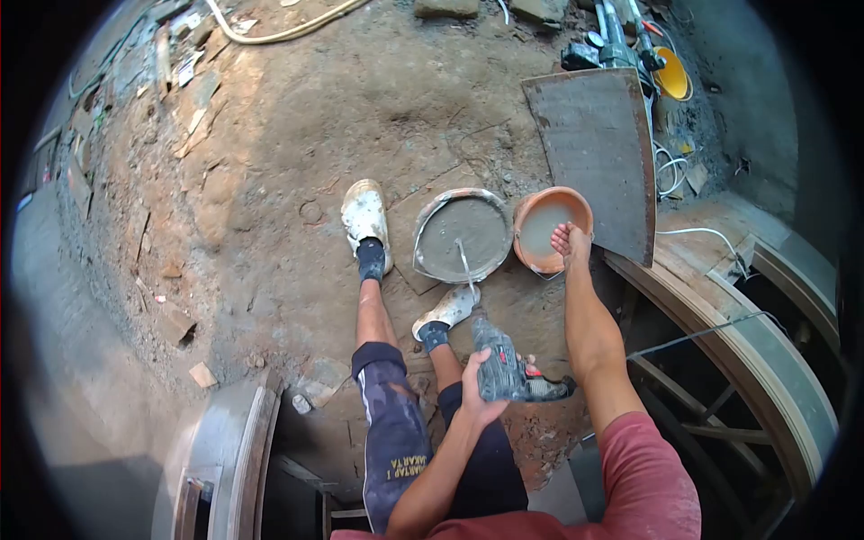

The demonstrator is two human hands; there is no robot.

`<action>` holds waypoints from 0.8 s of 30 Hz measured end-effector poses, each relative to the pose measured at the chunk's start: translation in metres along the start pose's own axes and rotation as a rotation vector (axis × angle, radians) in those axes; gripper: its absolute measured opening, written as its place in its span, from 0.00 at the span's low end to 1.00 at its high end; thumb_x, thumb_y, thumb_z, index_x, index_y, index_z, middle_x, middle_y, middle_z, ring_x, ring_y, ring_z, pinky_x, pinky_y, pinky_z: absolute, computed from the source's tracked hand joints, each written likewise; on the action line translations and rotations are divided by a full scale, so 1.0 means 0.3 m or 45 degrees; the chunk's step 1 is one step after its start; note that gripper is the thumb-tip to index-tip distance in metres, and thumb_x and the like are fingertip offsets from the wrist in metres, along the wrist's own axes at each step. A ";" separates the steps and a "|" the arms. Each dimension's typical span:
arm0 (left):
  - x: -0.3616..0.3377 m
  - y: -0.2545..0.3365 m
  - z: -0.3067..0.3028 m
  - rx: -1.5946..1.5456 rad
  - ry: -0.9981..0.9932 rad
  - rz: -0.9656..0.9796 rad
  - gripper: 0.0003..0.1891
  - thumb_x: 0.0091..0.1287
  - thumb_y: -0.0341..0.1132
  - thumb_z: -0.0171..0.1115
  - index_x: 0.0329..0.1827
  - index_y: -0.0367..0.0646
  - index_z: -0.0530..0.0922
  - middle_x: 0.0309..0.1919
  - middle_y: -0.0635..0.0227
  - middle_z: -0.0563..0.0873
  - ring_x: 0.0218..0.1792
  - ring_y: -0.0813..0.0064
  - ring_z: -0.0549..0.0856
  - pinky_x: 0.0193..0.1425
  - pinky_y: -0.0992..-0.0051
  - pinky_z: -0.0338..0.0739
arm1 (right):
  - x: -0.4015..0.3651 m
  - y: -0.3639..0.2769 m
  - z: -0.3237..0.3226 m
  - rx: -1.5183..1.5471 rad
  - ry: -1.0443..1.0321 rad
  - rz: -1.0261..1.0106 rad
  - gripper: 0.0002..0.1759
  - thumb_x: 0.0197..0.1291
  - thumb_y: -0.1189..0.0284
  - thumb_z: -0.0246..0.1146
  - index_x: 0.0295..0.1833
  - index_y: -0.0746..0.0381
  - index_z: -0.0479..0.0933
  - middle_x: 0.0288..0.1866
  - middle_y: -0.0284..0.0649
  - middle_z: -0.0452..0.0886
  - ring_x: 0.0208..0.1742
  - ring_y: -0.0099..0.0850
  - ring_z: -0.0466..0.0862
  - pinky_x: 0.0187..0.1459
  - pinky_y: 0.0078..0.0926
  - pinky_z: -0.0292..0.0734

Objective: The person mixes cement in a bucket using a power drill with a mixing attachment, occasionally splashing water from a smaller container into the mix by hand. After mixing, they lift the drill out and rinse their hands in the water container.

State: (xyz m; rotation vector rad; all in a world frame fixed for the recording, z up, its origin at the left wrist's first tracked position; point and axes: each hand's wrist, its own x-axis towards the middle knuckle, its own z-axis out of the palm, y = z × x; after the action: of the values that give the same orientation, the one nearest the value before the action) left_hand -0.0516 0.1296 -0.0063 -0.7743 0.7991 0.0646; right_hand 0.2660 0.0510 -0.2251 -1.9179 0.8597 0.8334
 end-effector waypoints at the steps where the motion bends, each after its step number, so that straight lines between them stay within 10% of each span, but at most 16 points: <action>1: -0.005 -0.002 0.008 0.060 -0.011 0.017 0.30 0.64 0.55 0.57 0.49 0.30 0.76 0.54 0.43 0.77 0.53 0.51 0.80 0.68 0.51 0.70 | 0.070 0.014 0.010 0.023 0.028 0.006 0.15 0.70 0.61 0.58 0.41 0.63 0.80 0.33 0.40 0.85 0.31 0.32 0.86 0.33 0.27 0.84; 11: -0.033 -0.013 -0.011 0.057 0.105 0.009 0.36 0.62 0.59 0.56 0.56 0.30 0.74 0.58 0.41 0.75 0.58 0.48 0.79 0.69 0.48 0.68 | 0.333 0.204 0.084 -0.060 0.131 0.000 0.13 0.67 0.67 0.55 0.38 0.65 0.78 0.31 0.41 0.83 0.28 0.31 0.84 0.30 0.31 0.85; 17: -0.013 -0.031 -0.029 0.005 0.110 0.001 0.35 0.63 0.57 0.56 0.57 0.30 0.73 0.59 0.41 0.76 0.58 0.48 0.79 0.67 0.49 0.70 | 0.112 0.102 0.061 0.338 -0.654 0.282 0.12 0.59 0.71 0.54 0.34 0.70 0.76 0.29 0.49 0.81 0.28 0.41 0.83 0.33 0.38 0.86; 24: 0.015 -0.053 -0.006 -0.043 0.012 0.007 0.25 0.64 0.49 0.57 0.51 0.33 0.76 0.52 0.47 0.81 0.52 0.53 0.83 0.66 0.51 0.73 | -0.229 0.065 0.275 -0.259 -0.708 0.244 0.17 0.65 0.72 0.55 0.46 0.78 0.78 0.42 0.57 0.85 0.38 0.42 0.88 0.45 0.31 0.87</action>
State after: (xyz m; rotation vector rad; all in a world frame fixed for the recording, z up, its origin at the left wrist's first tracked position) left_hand -0.0442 0.1159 -0.0005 -0.8050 0.8112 0.0798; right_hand 0.1949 0.1329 -0.2122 -1.6493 0.6348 1.5286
